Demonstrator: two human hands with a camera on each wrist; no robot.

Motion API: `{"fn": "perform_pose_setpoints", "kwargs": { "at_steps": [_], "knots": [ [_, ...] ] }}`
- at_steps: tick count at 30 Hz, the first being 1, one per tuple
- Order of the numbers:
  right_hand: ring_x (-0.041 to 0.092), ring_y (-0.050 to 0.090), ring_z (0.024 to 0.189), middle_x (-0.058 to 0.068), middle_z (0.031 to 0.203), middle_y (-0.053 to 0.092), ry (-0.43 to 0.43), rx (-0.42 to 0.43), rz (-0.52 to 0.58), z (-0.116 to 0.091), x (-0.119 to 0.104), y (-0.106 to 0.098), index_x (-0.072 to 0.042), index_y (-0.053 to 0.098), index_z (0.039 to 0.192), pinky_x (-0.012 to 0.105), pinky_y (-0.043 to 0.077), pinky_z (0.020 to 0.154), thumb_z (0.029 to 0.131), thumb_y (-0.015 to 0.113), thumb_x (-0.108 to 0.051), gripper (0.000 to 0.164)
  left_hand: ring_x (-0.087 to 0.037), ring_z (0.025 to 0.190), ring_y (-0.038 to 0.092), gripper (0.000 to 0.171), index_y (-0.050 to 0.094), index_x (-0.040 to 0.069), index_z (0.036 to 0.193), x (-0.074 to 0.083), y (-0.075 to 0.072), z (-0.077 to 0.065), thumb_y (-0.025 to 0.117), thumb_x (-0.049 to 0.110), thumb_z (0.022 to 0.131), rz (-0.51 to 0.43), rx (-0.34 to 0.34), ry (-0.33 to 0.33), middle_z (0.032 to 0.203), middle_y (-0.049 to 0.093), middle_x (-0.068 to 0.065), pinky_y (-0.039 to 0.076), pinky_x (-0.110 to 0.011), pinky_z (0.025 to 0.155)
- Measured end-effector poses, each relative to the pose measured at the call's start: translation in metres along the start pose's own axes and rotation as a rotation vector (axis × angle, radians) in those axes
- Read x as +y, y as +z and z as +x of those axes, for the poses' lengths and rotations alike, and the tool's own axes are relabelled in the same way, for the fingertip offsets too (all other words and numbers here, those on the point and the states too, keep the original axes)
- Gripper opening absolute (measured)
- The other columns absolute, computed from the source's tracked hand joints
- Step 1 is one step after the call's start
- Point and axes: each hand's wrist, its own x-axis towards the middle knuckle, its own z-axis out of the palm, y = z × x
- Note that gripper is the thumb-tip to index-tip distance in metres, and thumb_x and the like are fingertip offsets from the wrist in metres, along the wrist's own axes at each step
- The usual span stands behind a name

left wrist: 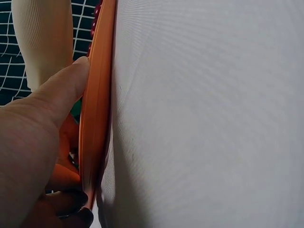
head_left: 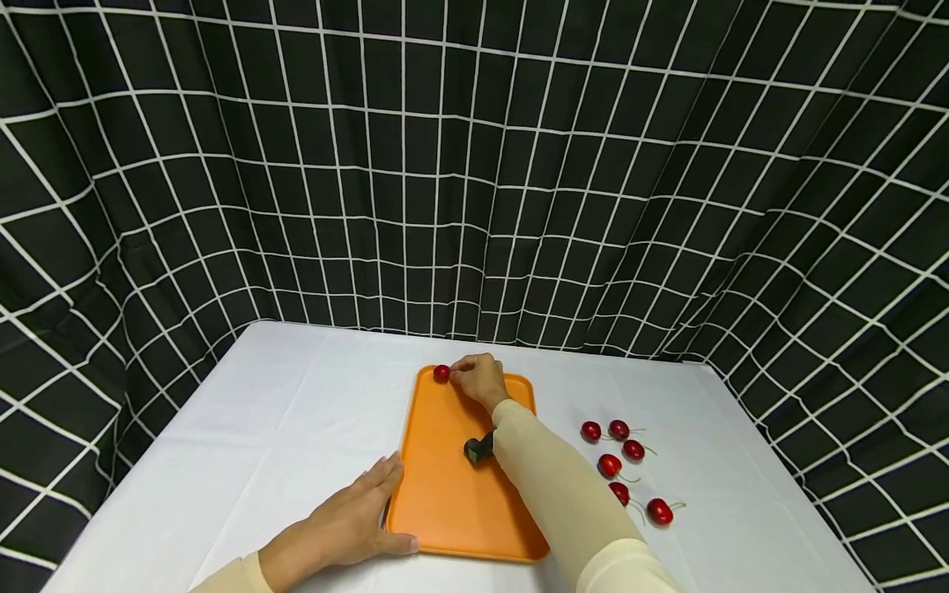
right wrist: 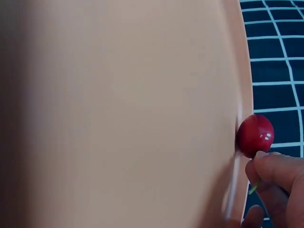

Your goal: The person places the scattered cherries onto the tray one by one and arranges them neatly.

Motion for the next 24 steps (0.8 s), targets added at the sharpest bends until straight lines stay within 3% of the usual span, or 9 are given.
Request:
{"fn": "perform_pose_setpoints", "kwargs": {
  "at_steps": [24],
  "knots": [
    [0.020,0.054,0.088,-0.008,0.079,0.068,0.005,-0.052,0.007,0.0013,-0.0041,-0.0041,-0.016,0.080,0.085,0.034,0.046,0.082,0.084,0.076,-0.013,0.005,-0.036,0.141,0.020,0.113,0.033,-0.008,0.145,0.0044,-0.0014,-0.0005,0.063,0.073,0.073,-0.011,-0.007,-0.012,0.157,0.019,-0.017,0.027,-0.056,0.107]
  ]
}}
